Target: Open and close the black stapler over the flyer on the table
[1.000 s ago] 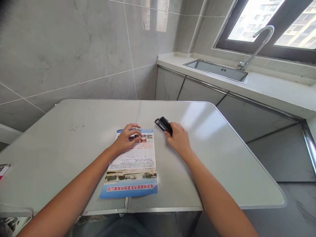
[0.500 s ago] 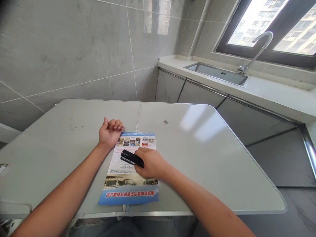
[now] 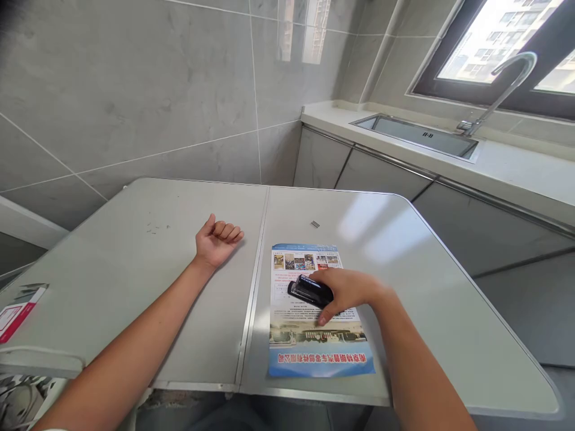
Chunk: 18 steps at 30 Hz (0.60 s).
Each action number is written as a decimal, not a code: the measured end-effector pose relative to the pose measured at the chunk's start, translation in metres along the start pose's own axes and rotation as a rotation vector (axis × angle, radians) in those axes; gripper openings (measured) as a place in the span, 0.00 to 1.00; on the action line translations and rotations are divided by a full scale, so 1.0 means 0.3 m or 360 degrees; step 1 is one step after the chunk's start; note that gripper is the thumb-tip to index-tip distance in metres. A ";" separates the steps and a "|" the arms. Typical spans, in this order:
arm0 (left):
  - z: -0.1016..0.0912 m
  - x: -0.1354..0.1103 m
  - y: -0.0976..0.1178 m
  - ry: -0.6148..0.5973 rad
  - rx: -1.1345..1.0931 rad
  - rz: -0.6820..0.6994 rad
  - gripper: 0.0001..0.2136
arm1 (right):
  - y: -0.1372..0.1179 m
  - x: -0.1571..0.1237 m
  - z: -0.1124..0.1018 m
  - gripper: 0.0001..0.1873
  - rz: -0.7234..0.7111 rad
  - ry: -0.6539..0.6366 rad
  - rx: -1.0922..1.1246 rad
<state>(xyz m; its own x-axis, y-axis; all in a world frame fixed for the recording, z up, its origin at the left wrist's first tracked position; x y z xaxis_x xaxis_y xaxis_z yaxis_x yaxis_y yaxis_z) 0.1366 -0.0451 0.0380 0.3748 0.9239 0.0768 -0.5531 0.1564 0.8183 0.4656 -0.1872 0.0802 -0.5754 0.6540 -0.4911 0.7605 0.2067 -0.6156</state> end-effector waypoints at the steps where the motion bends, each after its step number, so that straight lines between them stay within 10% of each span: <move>1: -0.003 0.001 -0.001 0.0000 0.0007 -0.0005 0.33 | 0.010 -0.003 -0.008 0.31 -0.0025 -0.0041 0.0073; 5: -0.012 0.005 -0.003 0.0041 0.0028 0.0006 0.30 | 0.096 0.008 -0.046 0.27 -0.0051 0.0232 0.0260; 10: -0.020 0.009 0.001 0.0091 -0.0044 -0.0042 0.29 | 0.294 0.031 -0.067 0.28 0.0690 0.1662 0.0126; 18: -0.013 0.004 0.002 -0.0047 -0.0227 -0.0297 0.28 | 0.362 0.074 -0.045 0.22 0.0921 0.1859 0.0104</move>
<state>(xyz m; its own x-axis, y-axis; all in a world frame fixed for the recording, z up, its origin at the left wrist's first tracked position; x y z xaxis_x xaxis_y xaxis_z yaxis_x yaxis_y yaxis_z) 0.1338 -0.0425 0.0363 0.5008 0.8641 -0.0503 -0.5706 0.3733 0.7314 0.5395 -0.1404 0.0108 0.4537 0.8845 0.1086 0.7732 -0.3302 -0.5414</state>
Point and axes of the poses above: each hand's wrist, its own x-axis towards the middle knuckle, its own z-axis out of the palm, y = z × x, the point moved 1 cm from there along x, towards the middle knuckle, and after that the axes turned 5 degrees about -y, right-handed, at the moved point
